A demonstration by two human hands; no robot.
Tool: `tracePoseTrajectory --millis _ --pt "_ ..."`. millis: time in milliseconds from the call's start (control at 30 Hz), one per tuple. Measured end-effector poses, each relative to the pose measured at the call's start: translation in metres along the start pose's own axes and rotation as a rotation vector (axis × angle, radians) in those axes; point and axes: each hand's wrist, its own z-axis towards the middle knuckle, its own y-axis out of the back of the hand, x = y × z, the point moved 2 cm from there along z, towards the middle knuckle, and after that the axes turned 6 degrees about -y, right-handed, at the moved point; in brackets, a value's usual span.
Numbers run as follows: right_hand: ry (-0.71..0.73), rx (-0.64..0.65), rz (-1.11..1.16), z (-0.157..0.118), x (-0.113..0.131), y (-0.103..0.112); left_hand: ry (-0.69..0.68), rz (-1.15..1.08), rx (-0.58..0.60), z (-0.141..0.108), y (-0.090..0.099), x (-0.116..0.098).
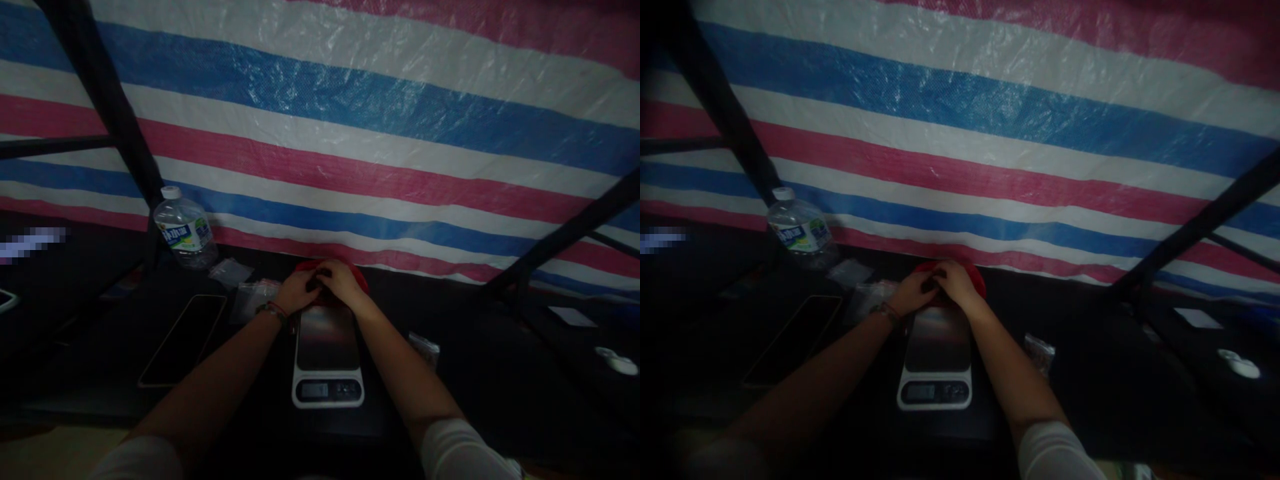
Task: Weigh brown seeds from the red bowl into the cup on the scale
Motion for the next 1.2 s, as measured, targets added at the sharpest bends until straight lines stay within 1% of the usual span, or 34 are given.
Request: tracePoseTrajectory --millis 100,167,233,300,433,533,733,867,967,1100,1200 --pt "0.043 0.087 0.019 -0.0019 0.0048 -0.0007 0.044 -0.008 -0.016 0.0001 0.0015 -0.0005" --pt "0.061 0.108 0.026 -0.0023 0.0059 0.0017 0.066 0.000 -0.025 -0.0002 0.0021 -0.0005" --pt "0.067 0.081 0.022 -0.0018 0.0058 0.0046 0.085 0.004 -0.028 -0.0006 0.0023 -0.0004" --pt "0.040 0.052 0.005 -0.0007 0.0047 0.0059 0.086 -0.007 -0.026 -0.0009 0.0020 -0.0006" --pt "0.000 0.073 0.034 0.0003 0.0022 0.0033 0.076 -0.018 -0.033 -0.0012 0.0018 -0.0007" --pt "0.008 0.015 0.068 -0.0003 0.0013 0.0030 0.073 -0.024 -0.048 -0.0014 0.0015 0.0007" --pt "0.019 0.024 0.045 -0.0010 0.0034 0.0054 0.066 -0.069 -0.088 -0.0018 0.0001 0.0054" --pt "-0.009 0.076 0.015 -0.0003 0.0021 0.0052 0.062 -0.068 -0.096 -0.0015 0.0000 0.0066" --pt "-0.035 0.048 0.009 0.0004 -0.0004 0.0043 0.075 -0.045 -0.089 -0.0014 0.0001 0.0069" --pt "-0.023 0.031 0.023 0.0003 -0.0013 0.0029 0.085 -0.022 -0.064 -0.0017 -0.0015 0.0079" --pt "-0.022 0.031 0.029 0.0002 -0.0018 0.0028 0.089 -0.026 -0.086 -0.0018 -0.0020 0.0085"
